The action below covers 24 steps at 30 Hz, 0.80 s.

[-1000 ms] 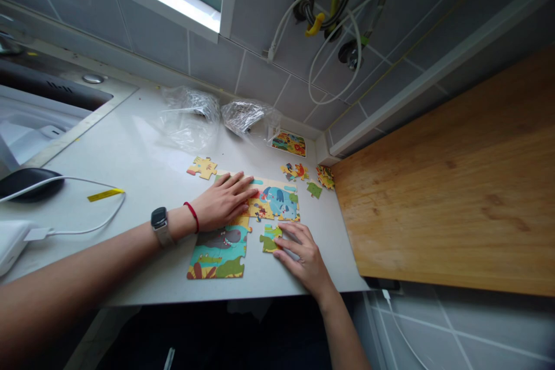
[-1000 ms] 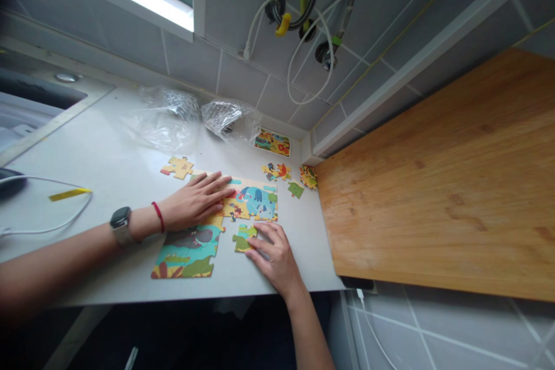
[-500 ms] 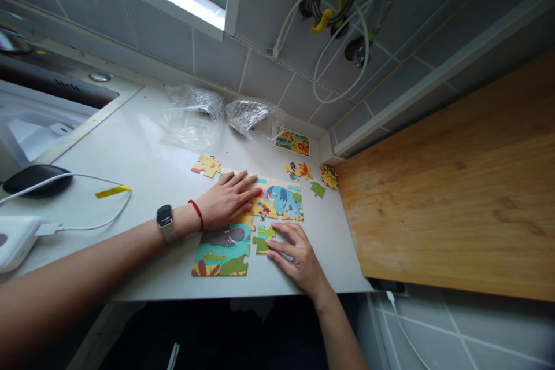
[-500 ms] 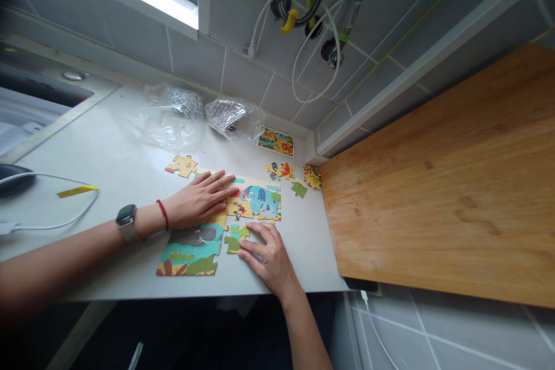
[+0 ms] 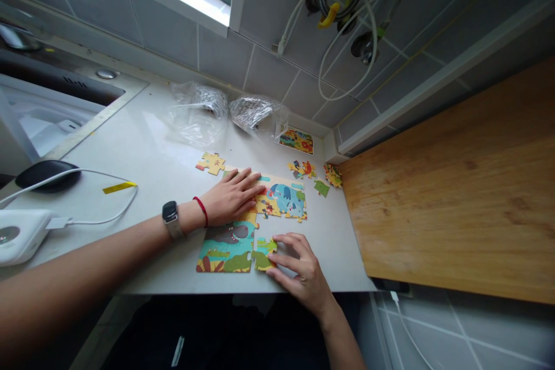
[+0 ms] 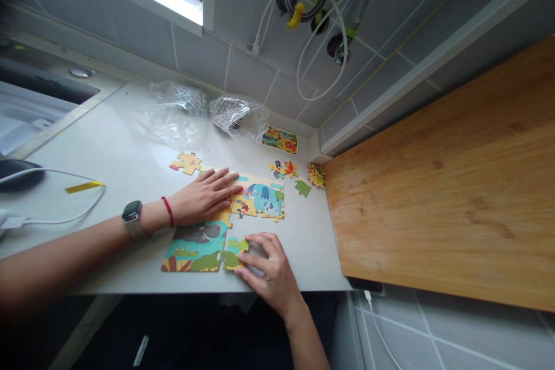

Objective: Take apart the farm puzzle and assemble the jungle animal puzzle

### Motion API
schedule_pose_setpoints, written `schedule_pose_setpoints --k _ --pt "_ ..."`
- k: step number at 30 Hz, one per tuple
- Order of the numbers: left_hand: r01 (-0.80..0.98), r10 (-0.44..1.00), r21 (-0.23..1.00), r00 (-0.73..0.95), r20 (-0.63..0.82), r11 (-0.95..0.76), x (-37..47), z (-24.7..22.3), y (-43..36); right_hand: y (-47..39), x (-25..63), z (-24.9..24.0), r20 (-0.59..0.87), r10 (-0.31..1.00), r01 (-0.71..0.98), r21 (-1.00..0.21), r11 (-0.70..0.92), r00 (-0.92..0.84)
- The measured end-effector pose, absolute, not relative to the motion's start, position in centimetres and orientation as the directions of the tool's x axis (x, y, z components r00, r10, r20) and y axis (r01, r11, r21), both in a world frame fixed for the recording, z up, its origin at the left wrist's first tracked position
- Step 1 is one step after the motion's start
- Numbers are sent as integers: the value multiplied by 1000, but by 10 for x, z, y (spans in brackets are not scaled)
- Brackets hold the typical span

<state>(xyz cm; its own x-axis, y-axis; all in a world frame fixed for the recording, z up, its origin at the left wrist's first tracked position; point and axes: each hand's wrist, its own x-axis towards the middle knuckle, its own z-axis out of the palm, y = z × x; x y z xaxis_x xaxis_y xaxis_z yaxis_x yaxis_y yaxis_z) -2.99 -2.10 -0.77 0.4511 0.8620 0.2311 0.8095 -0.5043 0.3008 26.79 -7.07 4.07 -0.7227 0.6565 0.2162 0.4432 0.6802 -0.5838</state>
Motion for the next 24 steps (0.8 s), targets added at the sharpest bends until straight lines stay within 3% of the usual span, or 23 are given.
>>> schedule_pose_setpoints --k 15,24 --pt "820 866 282 456 203 -498 -30 -5 -21 -86 253 44 118 600 509 -414 754 -792" --pt "820 865 280 454 214 -500 -30 -8 -21 -88 241 56 69 613 543 -392 743 -787"
